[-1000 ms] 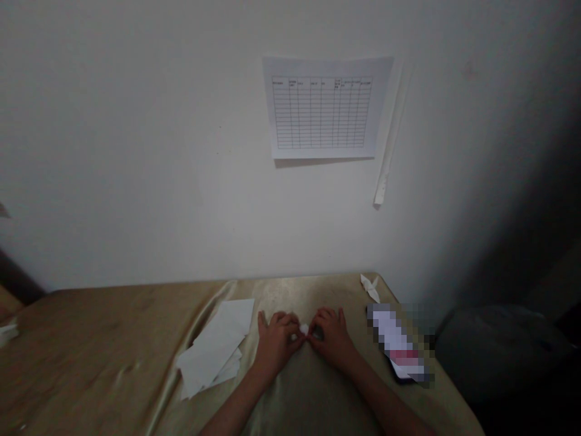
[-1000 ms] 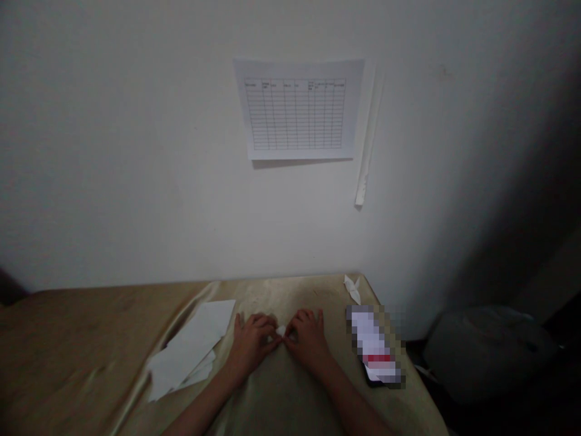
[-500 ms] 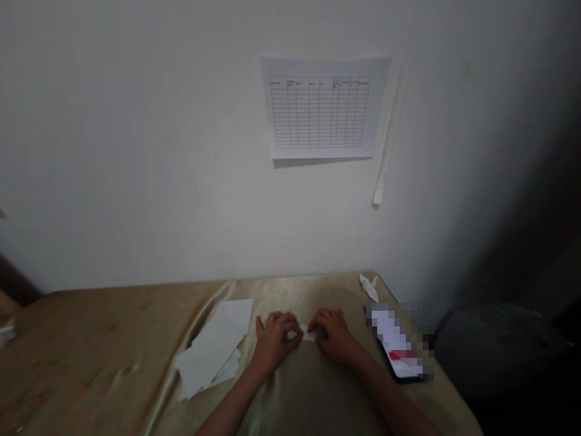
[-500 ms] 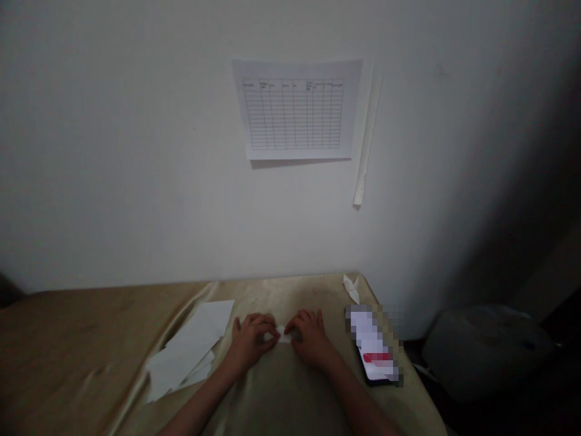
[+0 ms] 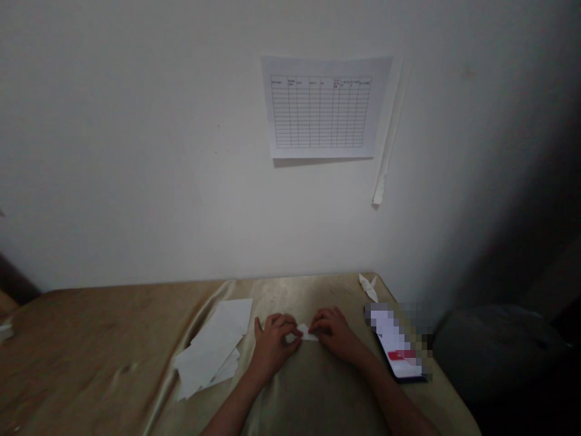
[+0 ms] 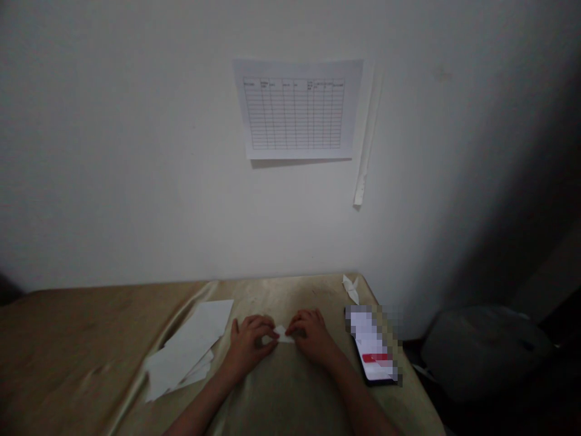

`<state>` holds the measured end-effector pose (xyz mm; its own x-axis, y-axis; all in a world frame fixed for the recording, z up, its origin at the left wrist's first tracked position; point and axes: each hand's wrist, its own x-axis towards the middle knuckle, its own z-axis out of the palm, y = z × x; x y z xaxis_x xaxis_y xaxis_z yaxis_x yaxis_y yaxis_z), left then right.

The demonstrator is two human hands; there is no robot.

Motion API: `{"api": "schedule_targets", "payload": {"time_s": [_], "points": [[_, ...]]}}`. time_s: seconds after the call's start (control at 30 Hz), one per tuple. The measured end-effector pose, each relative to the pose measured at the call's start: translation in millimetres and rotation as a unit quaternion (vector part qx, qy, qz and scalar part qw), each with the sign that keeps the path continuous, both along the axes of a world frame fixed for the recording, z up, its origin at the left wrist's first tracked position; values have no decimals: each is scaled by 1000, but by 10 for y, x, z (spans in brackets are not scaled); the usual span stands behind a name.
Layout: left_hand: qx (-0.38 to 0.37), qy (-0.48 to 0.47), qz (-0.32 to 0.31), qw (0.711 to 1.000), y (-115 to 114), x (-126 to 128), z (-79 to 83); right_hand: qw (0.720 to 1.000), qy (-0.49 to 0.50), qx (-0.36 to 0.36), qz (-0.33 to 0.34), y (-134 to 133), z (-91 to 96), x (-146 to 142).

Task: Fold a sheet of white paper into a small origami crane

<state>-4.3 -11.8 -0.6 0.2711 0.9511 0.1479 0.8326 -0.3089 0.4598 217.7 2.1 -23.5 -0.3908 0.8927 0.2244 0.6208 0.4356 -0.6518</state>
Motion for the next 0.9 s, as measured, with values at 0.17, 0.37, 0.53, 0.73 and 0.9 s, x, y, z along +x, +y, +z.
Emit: {"api": "schedule_targets", "payload": {"time_s": [0.17,0.37,0.53,0.73,0.9], "points": [[1,-10,-5,1000,67,-17,-43,998,29,60,-3,10,9,-56],[-3,-13,-39,999,159,-4,-112,996,36,84,-3,24,-66,-108],[10,-9,-38,999,160,17,-122,997,31,66,-5,39,-56,-115],[31,2,-28,999,106,58,-107,998,26,64,-14,38,-41,-116],[33,15,-25,999,72,98,-77,998,21,62,-18,34,-5,-112]]}}
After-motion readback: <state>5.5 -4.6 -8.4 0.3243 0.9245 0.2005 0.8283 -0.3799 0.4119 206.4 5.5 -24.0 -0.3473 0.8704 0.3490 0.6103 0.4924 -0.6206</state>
